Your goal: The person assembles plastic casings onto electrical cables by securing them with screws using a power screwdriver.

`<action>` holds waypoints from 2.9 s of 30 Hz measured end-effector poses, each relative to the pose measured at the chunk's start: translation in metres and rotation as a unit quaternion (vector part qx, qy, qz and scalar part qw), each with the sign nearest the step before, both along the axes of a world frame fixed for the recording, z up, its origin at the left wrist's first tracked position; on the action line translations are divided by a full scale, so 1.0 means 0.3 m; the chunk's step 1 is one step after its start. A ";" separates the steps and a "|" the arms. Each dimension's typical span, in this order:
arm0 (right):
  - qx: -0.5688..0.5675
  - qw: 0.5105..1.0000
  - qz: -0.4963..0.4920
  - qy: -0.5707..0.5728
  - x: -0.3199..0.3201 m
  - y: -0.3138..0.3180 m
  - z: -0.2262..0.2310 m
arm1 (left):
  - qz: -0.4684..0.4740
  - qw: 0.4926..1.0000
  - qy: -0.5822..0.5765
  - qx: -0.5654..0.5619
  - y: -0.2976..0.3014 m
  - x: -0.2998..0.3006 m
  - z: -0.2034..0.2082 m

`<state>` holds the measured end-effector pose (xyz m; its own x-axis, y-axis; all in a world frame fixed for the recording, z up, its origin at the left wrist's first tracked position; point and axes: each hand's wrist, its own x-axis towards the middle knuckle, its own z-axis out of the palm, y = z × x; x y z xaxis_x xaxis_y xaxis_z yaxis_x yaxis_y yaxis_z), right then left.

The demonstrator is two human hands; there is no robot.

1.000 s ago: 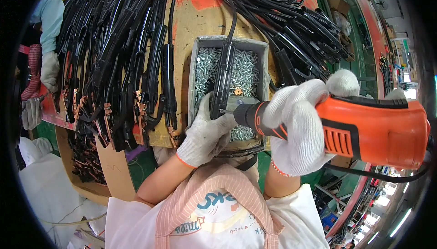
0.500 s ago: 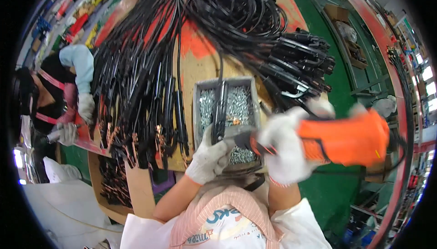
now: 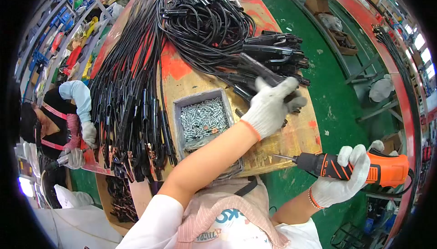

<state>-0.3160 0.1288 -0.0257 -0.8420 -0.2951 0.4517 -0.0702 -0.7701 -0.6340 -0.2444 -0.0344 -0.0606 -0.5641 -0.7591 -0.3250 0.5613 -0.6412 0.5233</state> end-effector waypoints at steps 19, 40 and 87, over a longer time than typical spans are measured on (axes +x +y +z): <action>0.481 0.717 0.297 0.409 0.464 -0.517 -0.374 | 0.199 0.442 -0.766 -0.423 0.297 1.278 -0.073; 0.262 0.527 0.734 -0.338 0.942 -0.951 -0.279 | 0.064 0.593 -0.696 -0.401 0.212 1.169 0.126; 0.275 0.840 0.463 -0.072 0.703 -0.737 -0.087 | 0.131 0.913 -0.288 -0.258 0.072 0.764 -0.091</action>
<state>-0.1051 -0.0922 -0.0518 -0.1705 -0.9839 -0.0533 0.5049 -0.0408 -0.8622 -0.0151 -0.0128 -0.0880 -0.1895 -0.9793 -0.0718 0.1968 -0.1095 0.9743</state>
